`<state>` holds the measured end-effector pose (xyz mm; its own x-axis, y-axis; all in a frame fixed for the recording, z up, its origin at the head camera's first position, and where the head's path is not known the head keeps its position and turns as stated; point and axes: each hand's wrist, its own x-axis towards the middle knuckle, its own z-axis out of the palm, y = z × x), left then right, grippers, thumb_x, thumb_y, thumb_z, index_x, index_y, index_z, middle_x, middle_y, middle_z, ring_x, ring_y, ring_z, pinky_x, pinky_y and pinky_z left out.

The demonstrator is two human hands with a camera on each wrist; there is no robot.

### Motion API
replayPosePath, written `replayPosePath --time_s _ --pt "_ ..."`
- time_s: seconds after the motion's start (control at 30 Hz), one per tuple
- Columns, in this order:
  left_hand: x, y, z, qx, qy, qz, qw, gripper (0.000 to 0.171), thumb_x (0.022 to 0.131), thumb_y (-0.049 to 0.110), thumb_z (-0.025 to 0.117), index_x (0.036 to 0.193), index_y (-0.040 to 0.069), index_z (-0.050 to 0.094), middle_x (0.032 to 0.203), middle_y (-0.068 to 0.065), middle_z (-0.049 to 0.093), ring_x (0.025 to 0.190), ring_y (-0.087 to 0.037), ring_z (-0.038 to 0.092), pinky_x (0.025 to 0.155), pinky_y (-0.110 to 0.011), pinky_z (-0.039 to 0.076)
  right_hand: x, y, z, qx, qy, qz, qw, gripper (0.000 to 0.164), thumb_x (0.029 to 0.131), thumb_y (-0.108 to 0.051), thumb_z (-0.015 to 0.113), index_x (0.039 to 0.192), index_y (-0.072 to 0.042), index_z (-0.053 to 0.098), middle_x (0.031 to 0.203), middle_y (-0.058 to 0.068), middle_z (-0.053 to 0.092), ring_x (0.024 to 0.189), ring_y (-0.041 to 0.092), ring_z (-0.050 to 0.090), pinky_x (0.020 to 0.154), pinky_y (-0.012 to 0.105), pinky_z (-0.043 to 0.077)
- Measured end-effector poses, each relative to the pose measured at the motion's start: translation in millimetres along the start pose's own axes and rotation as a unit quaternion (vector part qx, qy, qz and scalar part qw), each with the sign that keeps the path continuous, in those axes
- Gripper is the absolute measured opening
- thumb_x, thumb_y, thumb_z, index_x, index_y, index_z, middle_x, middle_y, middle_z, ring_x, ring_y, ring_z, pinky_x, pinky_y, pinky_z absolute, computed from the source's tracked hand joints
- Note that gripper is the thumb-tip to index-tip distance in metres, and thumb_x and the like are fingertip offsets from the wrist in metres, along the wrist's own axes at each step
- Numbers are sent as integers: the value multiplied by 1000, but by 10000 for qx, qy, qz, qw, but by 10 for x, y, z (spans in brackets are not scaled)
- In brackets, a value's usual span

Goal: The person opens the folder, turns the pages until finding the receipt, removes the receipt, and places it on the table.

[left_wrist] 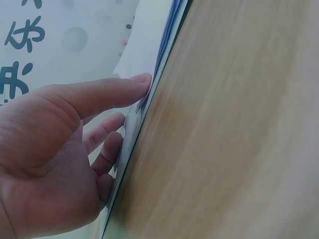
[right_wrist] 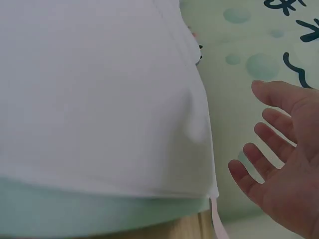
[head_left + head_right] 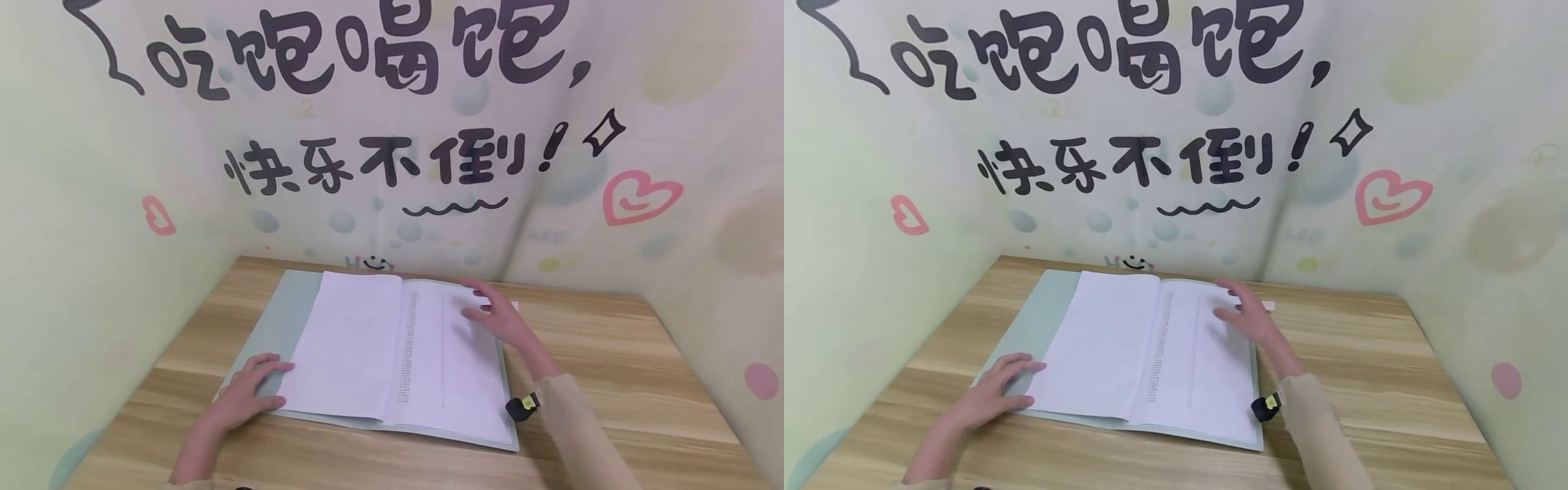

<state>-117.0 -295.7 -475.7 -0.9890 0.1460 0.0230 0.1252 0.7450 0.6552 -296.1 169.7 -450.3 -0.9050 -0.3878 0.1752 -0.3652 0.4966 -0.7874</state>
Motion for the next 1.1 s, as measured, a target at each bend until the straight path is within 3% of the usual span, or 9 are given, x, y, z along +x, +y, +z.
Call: replayPosePath --time_s 0.4,0.7,0.87,1.1 --pt "-34 28 -9 -97 52 38 9999 51 78 23 81 125 14 64 142 -22 44 126 -55 41 94 -72 35 -204 372 -134 -291 61 375 9989 63 91 -15 70 145 1 40 148 27 43 134 49 41 109 63 35" --pt "-16 37 -12 -74 84 93 9999 50 78 23 81 125 14 64 141 -21 45 125 -54 43 93 -71 37 -185 717 -233 -440 -384 620 9964 70 89 -24 73 146 0 40 146 27 46 135 46 43 111 61 34" --pt "-14 31 -11 -47 56 59 10000 50 78 24 80 125 15 63 141 -20 44 124 -53 43 91 -70 37 -183 744 -292 -298 -554 476 9969 66 88 -18 73 144 2 43 146 27 46 134 46 43 113 62 31" --pt "-18 34 -14 -73 19 2 10000 51 78 23 81 125 16 64 142 -20 44 123 -53 43 91 -69 37 -202 685 -313 -716 -800 707 9917 71 86 -28 75 146 -5 44 147 24 38 137 45 37 113 64 29"
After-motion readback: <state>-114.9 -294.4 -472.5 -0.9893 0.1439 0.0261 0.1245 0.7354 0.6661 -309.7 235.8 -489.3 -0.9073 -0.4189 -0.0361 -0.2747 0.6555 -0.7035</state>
